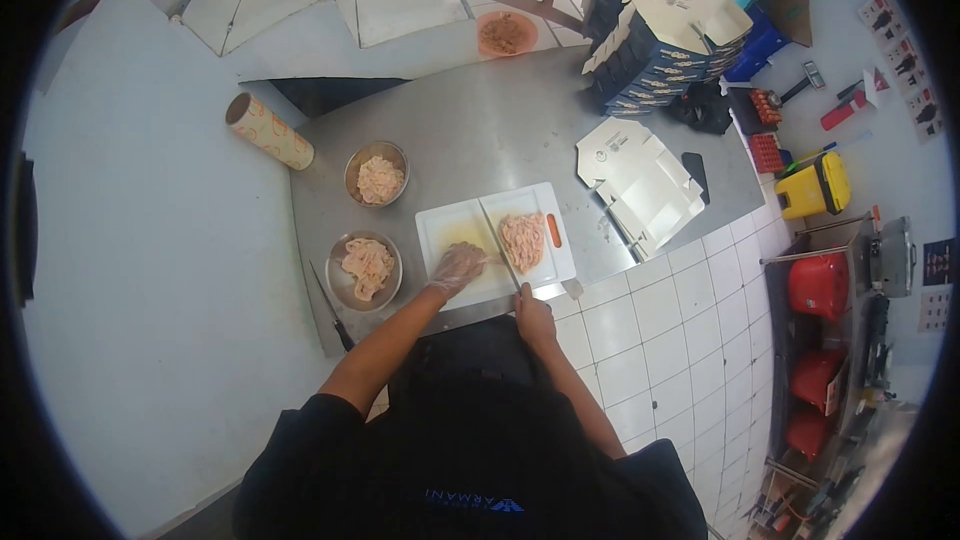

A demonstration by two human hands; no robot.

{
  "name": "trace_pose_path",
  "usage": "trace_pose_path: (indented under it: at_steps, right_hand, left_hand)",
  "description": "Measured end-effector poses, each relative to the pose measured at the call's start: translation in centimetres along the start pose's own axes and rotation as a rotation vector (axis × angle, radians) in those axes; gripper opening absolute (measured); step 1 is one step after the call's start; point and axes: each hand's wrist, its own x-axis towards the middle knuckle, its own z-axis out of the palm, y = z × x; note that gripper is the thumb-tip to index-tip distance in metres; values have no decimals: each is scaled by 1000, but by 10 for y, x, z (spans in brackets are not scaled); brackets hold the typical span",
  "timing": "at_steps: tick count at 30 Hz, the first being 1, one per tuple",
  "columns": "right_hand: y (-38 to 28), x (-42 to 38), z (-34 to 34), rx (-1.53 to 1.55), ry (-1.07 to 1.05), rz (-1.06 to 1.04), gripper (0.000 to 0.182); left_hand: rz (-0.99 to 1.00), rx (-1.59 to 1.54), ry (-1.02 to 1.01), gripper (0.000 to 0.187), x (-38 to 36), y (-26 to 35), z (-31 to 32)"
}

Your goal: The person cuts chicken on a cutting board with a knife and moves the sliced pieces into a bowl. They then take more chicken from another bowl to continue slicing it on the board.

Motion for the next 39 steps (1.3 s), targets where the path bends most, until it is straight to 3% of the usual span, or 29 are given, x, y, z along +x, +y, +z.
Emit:
trace_pose_path:
  at_steps: [3,6,10,12,15,21,24,27,30,34,39]
  right_hand:
    - [-4,-3,-9,-26,9,54,23]
    - [-1,0,0,64,31,-18,24]
    - [-10,2,12,-7,-44,-165,24]
    - [-8,6,14,-5,-27,-75,23]
    - [-6,10,11,-47,-9,-20,23]
    - [-7,5,-2,-73,-1,-14,22]
    - [-7,-1,-5,-32,-10,-30,22]
    - [-8,-1,0,26,-24,-85,23]
    - [-10,-3,8,26,-68,-93,23]
    - [-19,0,-1,-54,-92,-24,23]
    - [-9,-3,3,37,-94,-72,22]
  left_hand:
    - [-108,-283,54,20,-24,7,-23]
    - [-413,-528,-33,28,-34,20,-45]
    - [-453,-591,-141,34,-28,25,-61]
    - [-481,-626,-187,34,-23,19,-59]
    - [-468,-551,11,40,-29,-2,-29]
    - [-828,-490,177,23,-51,9,-36]
    - [-721,-161,318,23,-59,26,-58]
    - [-473,-29,150,29,-57,36,-55]
    - [-106,-137,226,31,-39,40,-38]
    - [-159,-116,51,28,-32,20,-11]
    - [-102,-151,77,26,-37,6,-6]
